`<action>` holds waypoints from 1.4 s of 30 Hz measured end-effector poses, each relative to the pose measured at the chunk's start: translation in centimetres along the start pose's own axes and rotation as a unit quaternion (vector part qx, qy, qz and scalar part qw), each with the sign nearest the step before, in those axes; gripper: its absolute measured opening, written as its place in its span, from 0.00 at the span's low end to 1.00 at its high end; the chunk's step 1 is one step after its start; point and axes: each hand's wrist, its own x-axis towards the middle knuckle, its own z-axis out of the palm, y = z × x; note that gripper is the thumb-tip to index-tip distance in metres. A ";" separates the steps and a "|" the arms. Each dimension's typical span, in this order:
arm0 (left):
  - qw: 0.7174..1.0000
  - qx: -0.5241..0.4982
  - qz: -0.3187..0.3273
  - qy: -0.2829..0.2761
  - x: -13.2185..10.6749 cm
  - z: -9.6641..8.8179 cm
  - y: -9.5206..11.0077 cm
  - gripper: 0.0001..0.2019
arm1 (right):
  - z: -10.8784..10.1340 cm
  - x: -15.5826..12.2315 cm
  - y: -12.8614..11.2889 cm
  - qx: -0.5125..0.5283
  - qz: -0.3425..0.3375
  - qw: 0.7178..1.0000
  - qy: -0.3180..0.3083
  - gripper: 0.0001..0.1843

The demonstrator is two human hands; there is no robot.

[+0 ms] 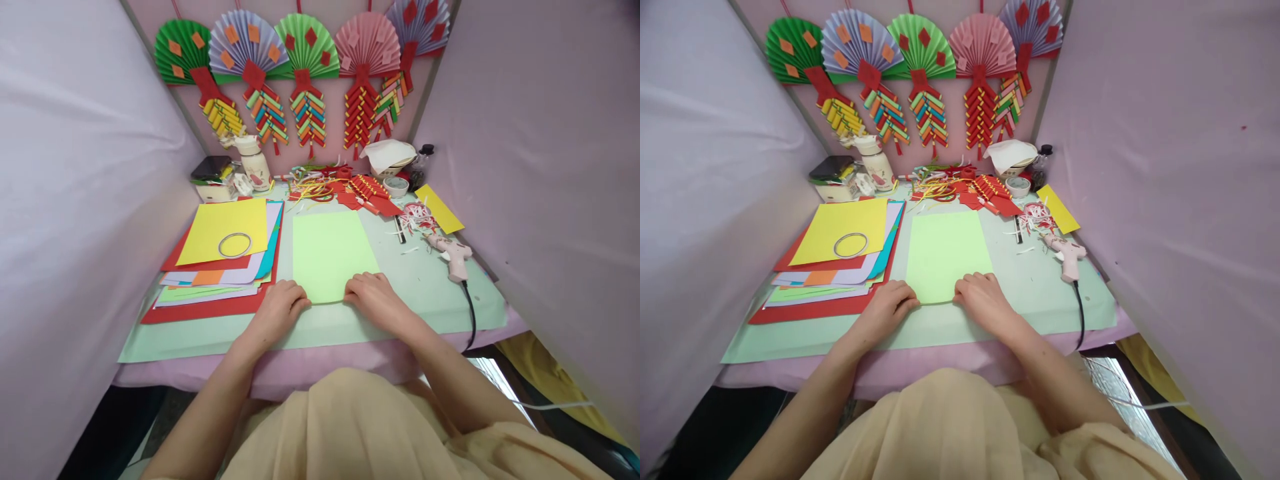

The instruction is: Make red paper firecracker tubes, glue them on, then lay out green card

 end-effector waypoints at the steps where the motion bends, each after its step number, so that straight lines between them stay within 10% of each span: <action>1: 1.000 0.008 -0.002 0.003 -0.1 0.0 0.0 0.12 | -0.1 0.2 0.1 0.014 0.002 1.000 -0.010 0.09; 42: 0.971 0.199 -0.131 -0.032 0.8 -0.4 2.3 0.15 | -2.0 2.0 0.3 -0.047 0.055 0.989 -0.126 0.13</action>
